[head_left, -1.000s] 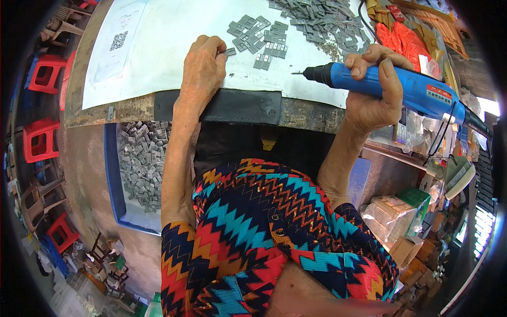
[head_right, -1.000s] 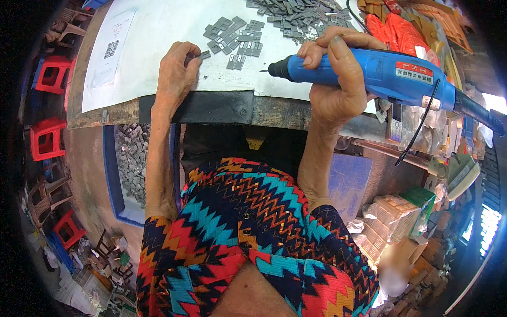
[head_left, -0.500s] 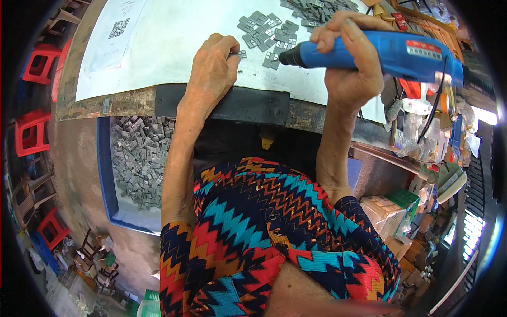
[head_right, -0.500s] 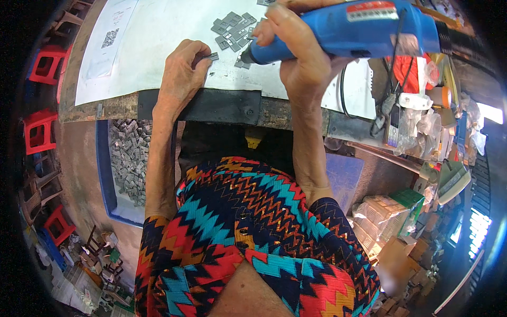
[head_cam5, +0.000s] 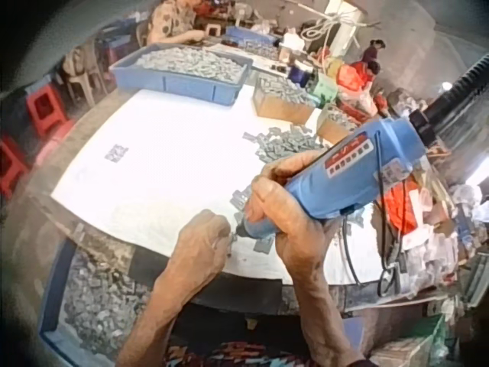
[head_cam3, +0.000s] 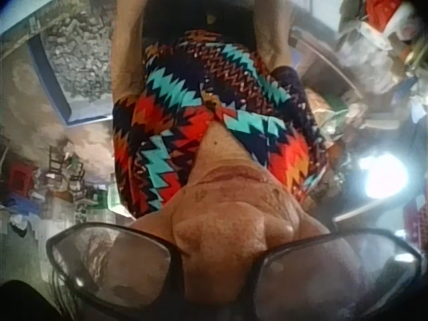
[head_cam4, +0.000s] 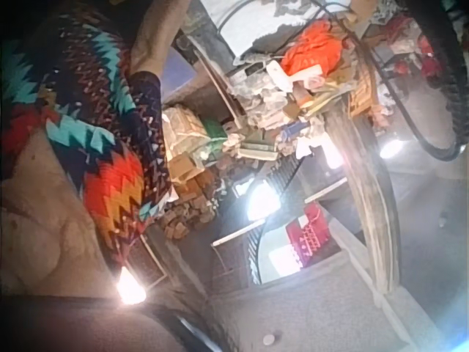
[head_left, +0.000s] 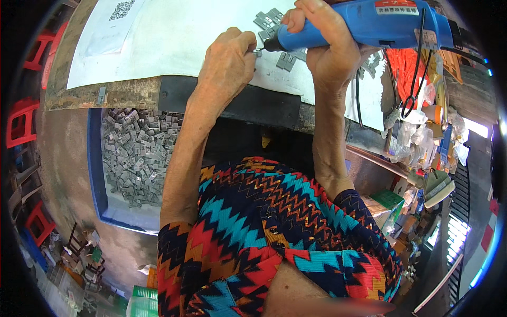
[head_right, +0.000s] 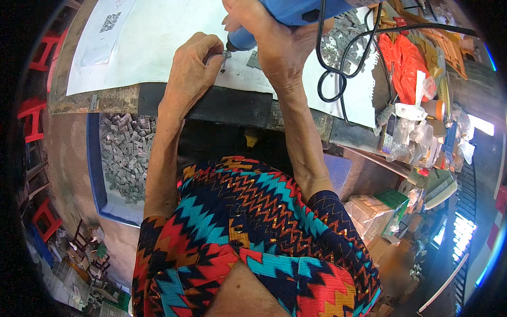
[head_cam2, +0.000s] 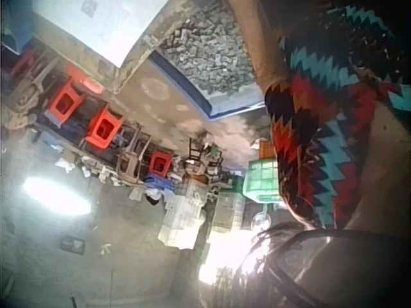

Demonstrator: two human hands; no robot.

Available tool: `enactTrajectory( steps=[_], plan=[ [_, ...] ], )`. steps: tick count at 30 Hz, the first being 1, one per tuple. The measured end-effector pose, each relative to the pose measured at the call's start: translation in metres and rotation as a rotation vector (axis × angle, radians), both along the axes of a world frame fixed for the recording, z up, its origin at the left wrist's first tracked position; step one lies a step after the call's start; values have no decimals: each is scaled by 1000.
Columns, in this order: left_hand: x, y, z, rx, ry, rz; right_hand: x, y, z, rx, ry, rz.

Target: The person is using an electric screwdriver to process small metal components at a workbench.

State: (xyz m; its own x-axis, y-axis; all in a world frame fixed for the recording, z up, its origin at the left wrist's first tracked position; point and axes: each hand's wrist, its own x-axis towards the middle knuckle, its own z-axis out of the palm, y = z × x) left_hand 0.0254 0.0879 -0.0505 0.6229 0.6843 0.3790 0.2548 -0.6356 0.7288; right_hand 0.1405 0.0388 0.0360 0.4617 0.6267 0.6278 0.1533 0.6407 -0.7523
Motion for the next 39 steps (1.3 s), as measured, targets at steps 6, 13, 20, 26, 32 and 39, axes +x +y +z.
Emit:
enactTrajectory(
  steps=[6,13,20,26,32,39],
  plan=[
    [0,0,0,10,20,14,-2,2,0,-11,-4,-17],
    [1,-1,-1,10,32,20,-2,4,-3,-1,-33,-28],
    [1,-1,-2,28,38,25,-3,5,-5,33,-9,35],
    [0,-2,-1,4,37,22,-5,4,-5,-14,13,-2],
    [0,-2,0,-5,48,19,-6,4,-6,-18,-32,-19],
    [1,1,-2,-69,29,0,-5,3,-8,-53,-52,-30]
  ],
)
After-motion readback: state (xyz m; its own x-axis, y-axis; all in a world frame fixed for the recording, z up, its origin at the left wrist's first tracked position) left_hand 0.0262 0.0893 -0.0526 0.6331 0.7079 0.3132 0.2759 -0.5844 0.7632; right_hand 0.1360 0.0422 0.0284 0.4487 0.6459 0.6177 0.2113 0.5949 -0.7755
